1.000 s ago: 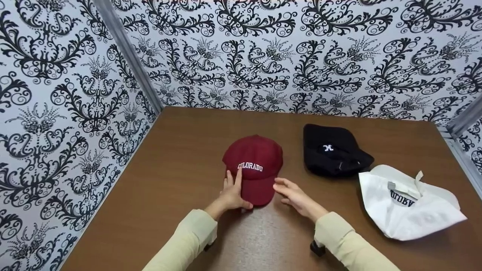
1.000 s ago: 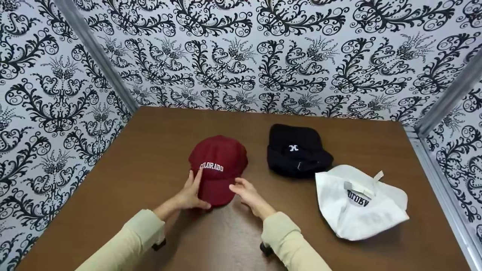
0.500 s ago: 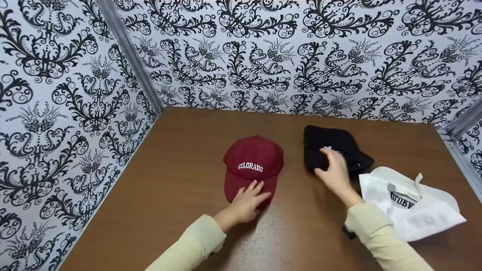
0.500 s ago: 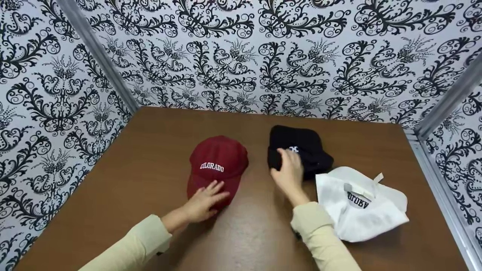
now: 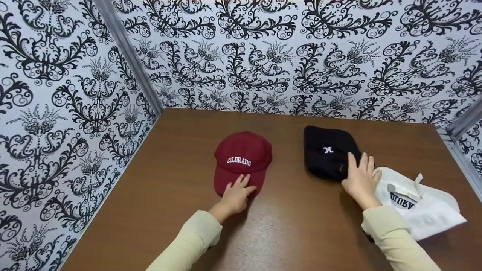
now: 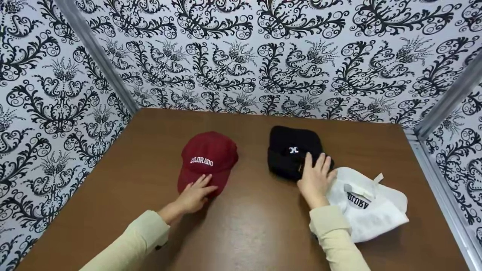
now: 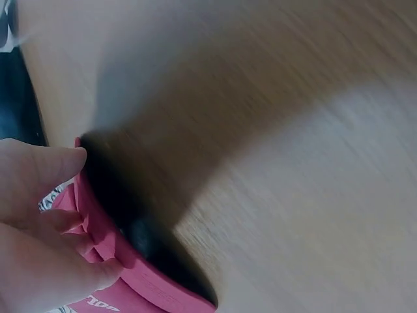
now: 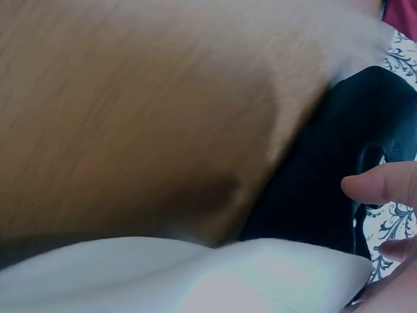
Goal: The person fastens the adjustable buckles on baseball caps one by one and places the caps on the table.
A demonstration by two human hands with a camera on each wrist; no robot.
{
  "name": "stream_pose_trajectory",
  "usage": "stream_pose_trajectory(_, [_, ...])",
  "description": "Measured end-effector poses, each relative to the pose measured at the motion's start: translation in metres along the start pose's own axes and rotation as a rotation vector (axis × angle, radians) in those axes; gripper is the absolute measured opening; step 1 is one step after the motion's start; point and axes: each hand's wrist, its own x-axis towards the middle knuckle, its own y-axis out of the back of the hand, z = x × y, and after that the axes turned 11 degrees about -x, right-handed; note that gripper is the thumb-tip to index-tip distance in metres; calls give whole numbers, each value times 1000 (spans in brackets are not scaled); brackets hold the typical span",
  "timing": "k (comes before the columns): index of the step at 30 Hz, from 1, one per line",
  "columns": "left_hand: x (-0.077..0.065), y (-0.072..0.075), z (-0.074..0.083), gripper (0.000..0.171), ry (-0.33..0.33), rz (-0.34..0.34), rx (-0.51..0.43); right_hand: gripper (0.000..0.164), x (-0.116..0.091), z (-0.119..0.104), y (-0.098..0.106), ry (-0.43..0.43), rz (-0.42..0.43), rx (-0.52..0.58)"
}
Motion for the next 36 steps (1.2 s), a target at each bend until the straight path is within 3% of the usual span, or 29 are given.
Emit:
stream_pose_trajectory(9, [-2,2,-3,45,24,11,6,71,-6,2,-19,85,58,-118])
stream_pose_trajectory(18, [-1,0,-4,46,12,48,16,68,-12,1,-34,131,170,-224])
stream_pose_trajectory(25, [1,-1,-5,45,20,50,8,41,-14,-6,-36,182,166,-288])
stream_pose_trajectory(32, [1,-1,-5,42,31,54,-18,26,-20,-23,-34,357,162,-329])
stream_pose_trajectory(36, [1,0,-4,40,33,63,-25,23,-25,-31,-35,434,165,-266])
